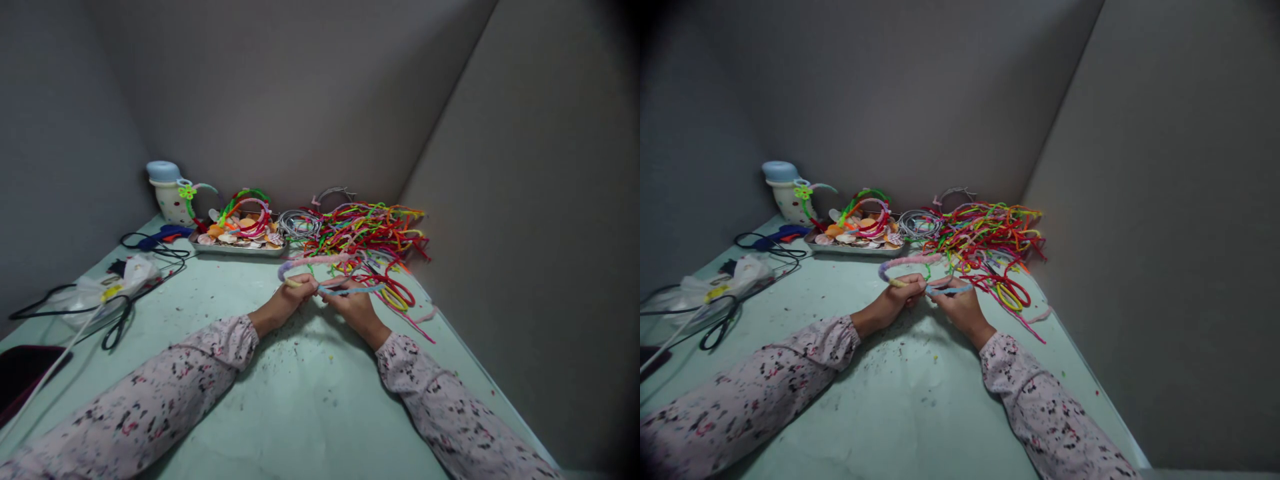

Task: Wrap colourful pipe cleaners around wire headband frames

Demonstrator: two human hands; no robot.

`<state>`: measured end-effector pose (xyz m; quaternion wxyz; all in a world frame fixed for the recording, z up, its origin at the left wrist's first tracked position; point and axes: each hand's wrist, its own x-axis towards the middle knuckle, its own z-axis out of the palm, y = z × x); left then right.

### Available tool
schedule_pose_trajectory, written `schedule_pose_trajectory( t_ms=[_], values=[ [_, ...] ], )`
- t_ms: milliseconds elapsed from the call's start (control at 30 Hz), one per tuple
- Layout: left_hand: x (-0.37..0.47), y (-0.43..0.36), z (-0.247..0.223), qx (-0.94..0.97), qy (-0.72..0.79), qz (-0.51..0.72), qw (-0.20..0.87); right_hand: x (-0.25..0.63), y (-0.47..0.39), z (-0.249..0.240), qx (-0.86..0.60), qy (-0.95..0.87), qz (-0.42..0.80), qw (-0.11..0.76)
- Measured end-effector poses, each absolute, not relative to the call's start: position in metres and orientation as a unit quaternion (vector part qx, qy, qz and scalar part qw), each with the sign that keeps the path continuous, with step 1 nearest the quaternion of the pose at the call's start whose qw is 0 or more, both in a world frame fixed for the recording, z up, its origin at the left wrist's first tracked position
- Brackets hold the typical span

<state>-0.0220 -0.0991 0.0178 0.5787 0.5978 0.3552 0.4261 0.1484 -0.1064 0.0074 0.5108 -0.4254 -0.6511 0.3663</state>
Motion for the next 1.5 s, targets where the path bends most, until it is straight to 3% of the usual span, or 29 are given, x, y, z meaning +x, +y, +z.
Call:
schedule_pose_trajectory(
  t_ms=[567, 900, 1500],
  values=[
    [-0.021, -0.098, 0.015, 0.603, 0.36, 0.427, 0.569, 0.142, -0.107, 0.013, -0.431, -0.562, 0.474, 0.524],
    [-0.02, -0.098, 0.013, 0.574, 0.366, 0.443, 0.584, 0.141, -0.106, 0.009, -0.428, -0.592, 0.455, 0.51],
    [-0.022, -0.103, 0.017, 0.63, 0.371, 0.454, 0.509, 0.14, -0.111, 0.018, -0.469, -0.596, 0.421, 0.497]
  ],
)
